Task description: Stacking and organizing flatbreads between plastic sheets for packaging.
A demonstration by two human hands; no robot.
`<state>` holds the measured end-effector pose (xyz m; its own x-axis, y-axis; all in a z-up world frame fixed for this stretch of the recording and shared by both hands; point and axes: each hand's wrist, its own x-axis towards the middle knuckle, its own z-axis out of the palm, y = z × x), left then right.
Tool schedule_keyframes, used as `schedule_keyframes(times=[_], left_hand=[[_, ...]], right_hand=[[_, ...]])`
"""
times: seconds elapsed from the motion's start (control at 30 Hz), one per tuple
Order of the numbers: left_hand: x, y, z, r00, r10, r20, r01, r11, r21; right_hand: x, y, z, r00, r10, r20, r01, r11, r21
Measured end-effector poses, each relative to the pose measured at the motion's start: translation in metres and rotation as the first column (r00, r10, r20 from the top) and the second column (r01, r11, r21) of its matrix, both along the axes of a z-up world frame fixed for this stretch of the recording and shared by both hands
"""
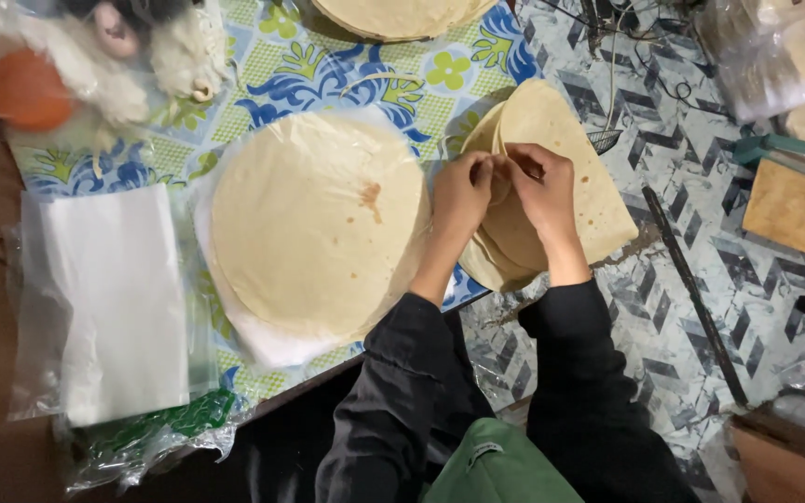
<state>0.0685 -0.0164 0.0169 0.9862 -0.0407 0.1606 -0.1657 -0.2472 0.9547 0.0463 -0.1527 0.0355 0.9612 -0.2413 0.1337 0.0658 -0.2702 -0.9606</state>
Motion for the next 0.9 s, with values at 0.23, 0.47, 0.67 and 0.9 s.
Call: schedule_keyframes(times=[0.23, 0.47, 0.67, 0.9], left_hand=[[-0.004, -0.002, 0.001, 0.987, 0.160, -0.007, -0.158, 0.981, 0.112], [-0.024, -0.025, 0.005, 0.942, -0.085, 0.325, -0.068, 0.898, 0.434], [-0.022, -0.029, -0.026, 0.948, -0.195, 0.252, 0.016, 0.820, 0.572], [-0.028, -0.028, -0.034, 0.934, -0.168, 0.315, -0.093, 0.739, 0.667]], right_hand=[[0.000, -0.015, -0.002, 0.994, -0.077, -0.075, 0.083, 0.992, 0.091], [-0.003, -0.024, -0.025, 0.994, -0.072, -0.077, 0.092, 0.947, 0.307], [-0.034, -0.098, -0.043, 0.989, -0.080, -0.126, 0.141, 0.779, 0.611], [-0.155, -0.305, -0.063, 0.934, 0.085, 0.346, -0.354, 0.105, 0.929]])
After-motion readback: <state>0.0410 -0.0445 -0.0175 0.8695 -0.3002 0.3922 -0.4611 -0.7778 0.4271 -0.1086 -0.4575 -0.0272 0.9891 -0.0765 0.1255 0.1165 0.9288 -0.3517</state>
